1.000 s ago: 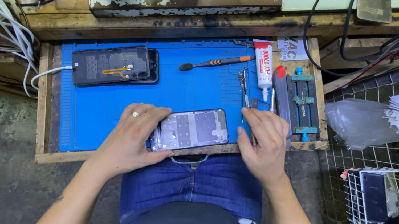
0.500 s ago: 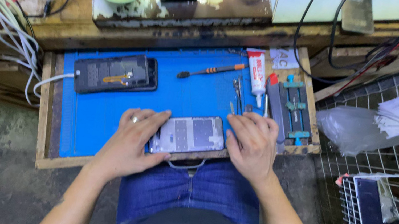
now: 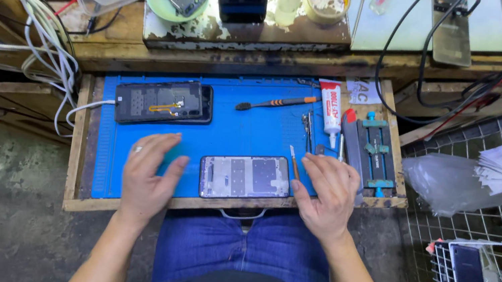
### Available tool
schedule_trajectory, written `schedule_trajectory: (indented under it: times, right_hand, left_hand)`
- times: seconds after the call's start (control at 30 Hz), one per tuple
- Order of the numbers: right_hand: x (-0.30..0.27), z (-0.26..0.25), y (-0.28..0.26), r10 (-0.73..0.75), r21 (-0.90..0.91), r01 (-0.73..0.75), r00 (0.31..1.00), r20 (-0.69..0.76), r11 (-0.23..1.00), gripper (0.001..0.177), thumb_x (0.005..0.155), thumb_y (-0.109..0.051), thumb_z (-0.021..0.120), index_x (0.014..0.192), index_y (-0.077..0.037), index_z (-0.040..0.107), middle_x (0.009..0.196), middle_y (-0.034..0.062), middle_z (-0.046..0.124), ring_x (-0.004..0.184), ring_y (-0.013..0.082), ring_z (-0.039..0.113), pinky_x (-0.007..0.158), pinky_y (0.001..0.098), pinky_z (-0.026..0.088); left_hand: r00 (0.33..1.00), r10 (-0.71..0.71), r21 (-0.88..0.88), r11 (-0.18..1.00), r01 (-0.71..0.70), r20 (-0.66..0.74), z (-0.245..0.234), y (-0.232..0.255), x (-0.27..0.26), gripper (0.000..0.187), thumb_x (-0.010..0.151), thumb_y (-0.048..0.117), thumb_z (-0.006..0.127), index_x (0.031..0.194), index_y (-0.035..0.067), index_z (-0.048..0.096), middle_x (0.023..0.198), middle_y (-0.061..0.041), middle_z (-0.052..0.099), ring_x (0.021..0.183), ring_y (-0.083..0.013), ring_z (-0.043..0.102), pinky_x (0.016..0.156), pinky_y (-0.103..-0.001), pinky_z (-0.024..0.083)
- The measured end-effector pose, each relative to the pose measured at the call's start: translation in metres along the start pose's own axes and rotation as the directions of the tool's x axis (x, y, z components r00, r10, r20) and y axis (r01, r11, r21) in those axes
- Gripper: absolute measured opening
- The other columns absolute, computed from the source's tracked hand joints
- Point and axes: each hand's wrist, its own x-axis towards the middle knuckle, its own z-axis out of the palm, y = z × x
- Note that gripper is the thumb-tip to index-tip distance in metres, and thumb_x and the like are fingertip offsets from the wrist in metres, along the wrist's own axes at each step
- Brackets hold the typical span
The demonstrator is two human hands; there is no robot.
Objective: The person works on a disassembled smartphone placed on a blue mat. They use a small tool to scrape adhesive from the phone's frame and then use a brush to clean the surface. The person also briefly handles a rubber band and a small plastic bag.
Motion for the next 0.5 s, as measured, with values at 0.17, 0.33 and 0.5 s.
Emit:
schedule_trajectory:
  times: [0.17, 0.33, 0.5]
  right_hand:
    - [-0.004, -0.006, 0.004, 0.146, 0.169, -0.141, 0.989, -0.02, 0.975, 0.031, 0.089, -0.016, 0.073, 0.116, -0.002, 0.071, 0.12, 0.0128, 0.072, 0.117, 0.0319, 0.066, 0.106, 0.042, 0.044]
    - [0.015, -0.008, 0.015, 0.201, 0.17, -0.188, 0.977, -0.064, 0.967, 0.026, 0.091, -0.008, 0.071, 0.116, 0.0, 0.071, 0.119, 0.0149, 0.072, 0.116, 0.0325, 0.066, 0.103, 0.0398, 0.048]
    - [0.017, 0.001, 0.008, 0.054, 0.061, -0.047, 0.99, -0.129, 0.997, 0.02, 0.089, -0.006, 0.072, 0.108, -0.001, 0.072, 0.115, 0.0124, 0.073, 0.111, 0.0311, 0.066, 0.101, 0.0414, 0.046]
  left_hand:
    - [0.97, -0.201, 0.095, 0.972, 0.215, -0.139, -0.024, -0.028, -0.012, 0.025, 0.103, 0.014, 0.069, 0.081, 0.001, 0.064, 0.083, -0.014, 0.067, 0.079, -0.0303, 0.064, 0.077, -0.04, 0.048]
    - [0.921, -0.353, -0.017, 0.935, 0.355, -0.165, -0.033, -0.035, -0.017, 0.029, 0.105, 0.018, 0.063, 0.081, 0.002, 0.063, 0.074, -0.012, 0.064, 0.07, -0.0272, 0.063, 0.068, -0.038, 0.047]
    - [0.977, -0.157, 0.105, 0.979, 0.172, -0.142, -0.03, -0.029, -0.011, 0.026, 0.098, 0.02, 0.069, 0.079, 0.003, 0.063, 0.077, -0.012, 0.064, 0.076, -0.0303, 0.063, 0.073, -0.04, 0.047]
